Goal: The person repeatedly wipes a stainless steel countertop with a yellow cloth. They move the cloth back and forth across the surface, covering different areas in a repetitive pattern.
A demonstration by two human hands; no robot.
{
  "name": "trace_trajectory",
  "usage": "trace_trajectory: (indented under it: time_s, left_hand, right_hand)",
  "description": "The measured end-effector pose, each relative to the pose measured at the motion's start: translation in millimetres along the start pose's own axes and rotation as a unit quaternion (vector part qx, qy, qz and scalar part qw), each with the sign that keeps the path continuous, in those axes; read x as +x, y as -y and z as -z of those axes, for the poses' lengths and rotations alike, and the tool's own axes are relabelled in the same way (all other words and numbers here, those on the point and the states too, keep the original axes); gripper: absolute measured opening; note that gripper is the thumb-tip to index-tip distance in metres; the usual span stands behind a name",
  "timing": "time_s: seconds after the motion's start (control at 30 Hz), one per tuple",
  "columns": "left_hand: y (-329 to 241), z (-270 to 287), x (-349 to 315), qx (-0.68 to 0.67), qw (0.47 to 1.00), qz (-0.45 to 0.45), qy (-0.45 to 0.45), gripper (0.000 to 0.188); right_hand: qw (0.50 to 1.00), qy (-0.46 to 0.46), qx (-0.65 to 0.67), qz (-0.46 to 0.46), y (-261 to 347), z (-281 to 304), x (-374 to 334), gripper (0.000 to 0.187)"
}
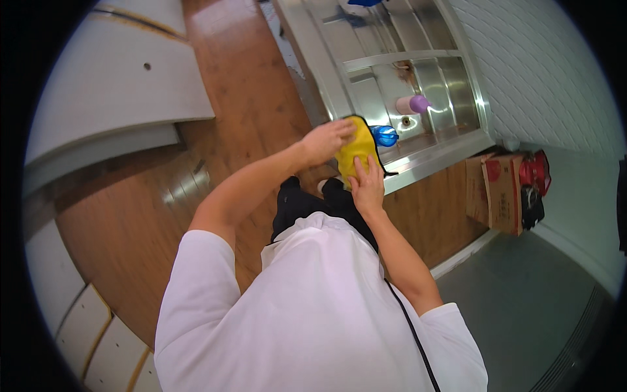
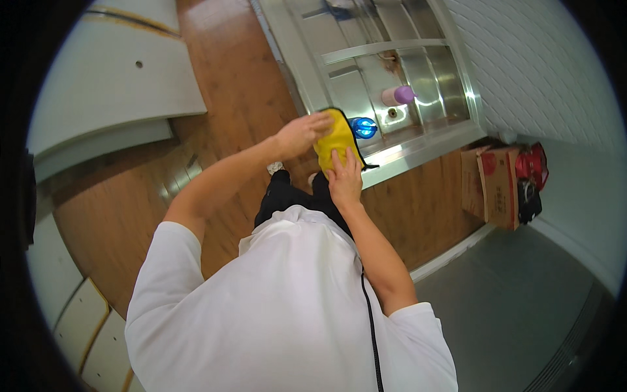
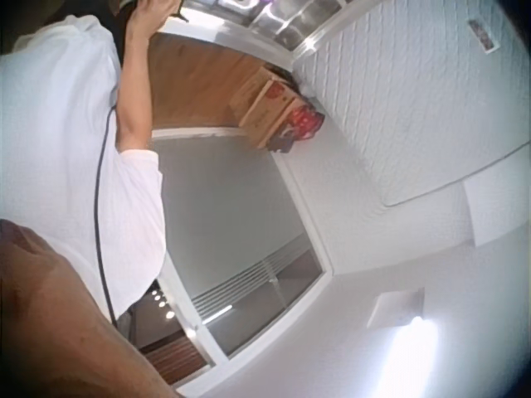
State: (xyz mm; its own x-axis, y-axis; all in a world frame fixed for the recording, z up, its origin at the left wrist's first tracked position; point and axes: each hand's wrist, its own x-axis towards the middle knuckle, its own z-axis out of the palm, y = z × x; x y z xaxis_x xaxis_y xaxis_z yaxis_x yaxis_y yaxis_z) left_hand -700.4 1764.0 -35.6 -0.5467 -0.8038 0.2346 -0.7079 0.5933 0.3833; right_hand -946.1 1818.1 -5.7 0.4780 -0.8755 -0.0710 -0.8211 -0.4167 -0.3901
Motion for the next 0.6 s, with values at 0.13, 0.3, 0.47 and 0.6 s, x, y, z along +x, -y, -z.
trace_trajectory:
  time_s: [0.13, 0.3, 0.47, 0.6]
  left_hand:
    - [-65, -29, 2, -0.089, 0.995, -0.049, 0.019, 0.046]
    - [-72, -23, 9, -0.091, 0.994, -0.04, 0.045, 0.043]
    - [16, 18, 22, -0.027, 0.999, 0.01, 0.034, 0.056]
    - [26, 23, 27, 0.071, 0.994, -0.005, 0.085, 0.061]
  right_hand:
    - [0.999, 0.01, -0.027, 0.025, -16, 20, -47, 0.053]
    - [0.998, -0.025, -0.042, 0.034, -10, 8, -32, 0.051]
    - [0.998, -0.062, 0.017, 0.008, 10, -14, 26, 0.061]
    - [0.997, -0.065, 0.03, 0.01, 7, -10, 23, 0.066]
